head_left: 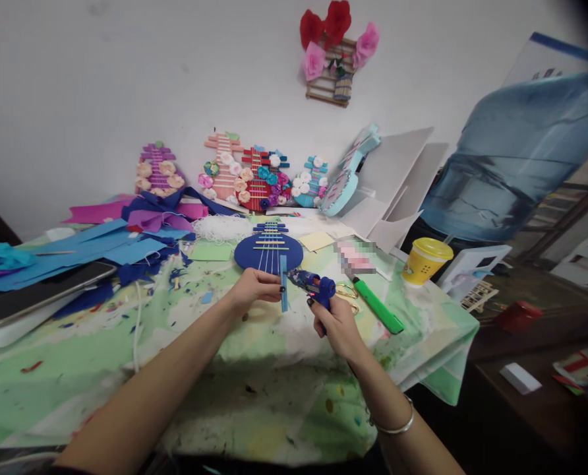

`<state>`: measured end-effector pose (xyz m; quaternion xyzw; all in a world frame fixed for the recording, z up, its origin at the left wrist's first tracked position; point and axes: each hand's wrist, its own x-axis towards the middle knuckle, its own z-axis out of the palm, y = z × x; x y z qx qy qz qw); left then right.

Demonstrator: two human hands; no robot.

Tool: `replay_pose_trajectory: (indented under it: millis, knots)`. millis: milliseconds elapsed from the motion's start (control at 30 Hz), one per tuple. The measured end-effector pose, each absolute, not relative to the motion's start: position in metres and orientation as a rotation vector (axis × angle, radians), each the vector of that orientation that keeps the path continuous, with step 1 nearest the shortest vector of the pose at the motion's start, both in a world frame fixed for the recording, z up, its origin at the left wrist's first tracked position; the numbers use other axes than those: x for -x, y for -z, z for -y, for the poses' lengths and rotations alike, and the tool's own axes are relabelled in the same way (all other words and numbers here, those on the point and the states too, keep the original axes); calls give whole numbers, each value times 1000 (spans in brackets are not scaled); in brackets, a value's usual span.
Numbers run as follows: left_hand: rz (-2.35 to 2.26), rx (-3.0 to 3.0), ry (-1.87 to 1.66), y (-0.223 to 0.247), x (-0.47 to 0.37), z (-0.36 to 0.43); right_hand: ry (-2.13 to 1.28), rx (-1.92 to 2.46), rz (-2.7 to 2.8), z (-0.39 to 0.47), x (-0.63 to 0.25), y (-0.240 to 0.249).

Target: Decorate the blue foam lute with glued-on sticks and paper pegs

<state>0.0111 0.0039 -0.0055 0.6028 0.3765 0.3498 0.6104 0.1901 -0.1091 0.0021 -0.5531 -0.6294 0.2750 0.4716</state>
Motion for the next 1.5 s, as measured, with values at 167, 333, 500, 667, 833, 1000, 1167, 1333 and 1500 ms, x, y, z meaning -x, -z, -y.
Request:
replay_pose_trajectory:
  millis: [167, 333, 500, 667, 833, 1000, 1167, 1333, 1500]
  knots:
    - [-844, -1359, -809, 4, -11, -3, -737, 1344, 1522, 111, -192, 0]
    - [-839, -1318, -798, 2, -11, -2, -818, 1272, 1450, 112, -192, 3]
    - [-808, -1310, -778, 5, -11, -5, -855, 1222, 1390, 110, -193, 6]
    - [-794, -1322, -773, 9, -10, -7, -847, 1237, 1398, 111, -193, 6]
    - [-800, -1298, -784, 8, -10, -7, -854, 1259, 1411, 115, -194, 5]
    - [-794, -1267, -801, 5, -10, -4, -907, 1238, 1373, 116, -193, 4]
    - [-783, -1266, -797, 4, -9, -5, -938, 1209, 1364, 117, -194, 6]
    - [-783, -1245, -802, 4, -9, -5, -968, 1191, 1347, 119, -194, 8]
    - [-781, -1218, -811, 4, -9, -5, -1002, 1181, 1315, 121, -194, 7]
